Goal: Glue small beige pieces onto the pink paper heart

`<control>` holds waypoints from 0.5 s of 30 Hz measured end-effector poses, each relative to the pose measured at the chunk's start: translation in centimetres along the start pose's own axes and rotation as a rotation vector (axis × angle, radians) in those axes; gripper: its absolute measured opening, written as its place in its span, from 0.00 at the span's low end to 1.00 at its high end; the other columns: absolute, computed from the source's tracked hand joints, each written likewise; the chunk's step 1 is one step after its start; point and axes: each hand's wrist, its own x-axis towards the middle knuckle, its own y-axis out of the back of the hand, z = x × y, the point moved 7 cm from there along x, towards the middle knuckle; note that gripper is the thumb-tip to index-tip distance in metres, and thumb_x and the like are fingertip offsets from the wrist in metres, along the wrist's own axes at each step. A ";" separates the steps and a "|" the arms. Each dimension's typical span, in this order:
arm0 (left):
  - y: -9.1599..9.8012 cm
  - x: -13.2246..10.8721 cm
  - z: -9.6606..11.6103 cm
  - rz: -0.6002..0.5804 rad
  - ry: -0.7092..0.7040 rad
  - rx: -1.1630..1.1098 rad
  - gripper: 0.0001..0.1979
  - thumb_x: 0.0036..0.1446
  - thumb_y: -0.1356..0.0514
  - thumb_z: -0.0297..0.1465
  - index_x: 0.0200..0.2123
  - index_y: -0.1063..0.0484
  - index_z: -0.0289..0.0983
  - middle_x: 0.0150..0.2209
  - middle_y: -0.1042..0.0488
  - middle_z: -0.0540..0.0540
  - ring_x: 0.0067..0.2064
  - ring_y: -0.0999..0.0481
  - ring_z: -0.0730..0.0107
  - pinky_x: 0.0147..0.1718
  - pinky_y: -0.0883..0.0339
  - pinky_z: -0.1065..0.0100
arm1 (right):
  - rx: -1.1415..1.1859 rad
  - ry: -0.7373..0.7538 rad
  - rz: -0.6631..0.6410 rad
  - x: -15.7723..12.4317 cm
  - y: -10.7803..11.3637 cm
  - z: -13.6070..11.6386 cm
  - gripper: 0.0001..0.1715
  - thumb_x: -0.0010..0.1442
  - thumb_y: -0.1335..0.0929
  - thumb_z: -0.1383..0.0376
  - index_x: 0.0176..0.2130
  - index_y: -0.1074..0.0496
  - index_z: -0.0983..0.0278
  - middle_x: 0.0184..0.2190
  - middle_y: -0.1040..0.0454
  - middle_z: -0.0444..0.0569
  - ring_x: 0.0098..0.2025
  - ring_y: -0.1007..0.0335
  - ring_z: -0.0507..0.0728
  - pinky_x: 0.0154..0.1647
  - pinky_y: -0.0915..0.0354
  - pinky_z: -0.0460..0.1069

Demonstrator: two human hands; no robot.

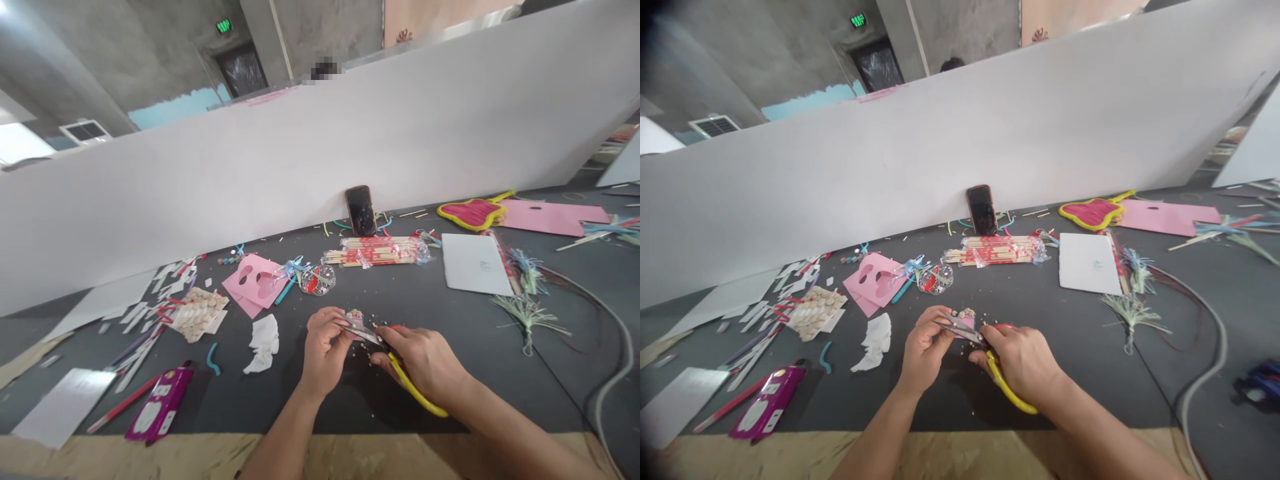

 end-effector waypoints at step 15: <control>0.2 -0.2 0.4 0.087 -0.009 0.138 0.10 0.58 0.42 0.30 0.26 0.24 0.39 0.35 0.24 0.46 0.43 0.27 0.63 0.46 0.38 0.59 | -0.010 -0.093 0.028 0.1 -0.2 0.4 0.21 0.64 0.41 0.49 0.43 0.31 0.61 0.32 0.23 0.48 0.31 0.24 0.60 0.26 0.43 0.49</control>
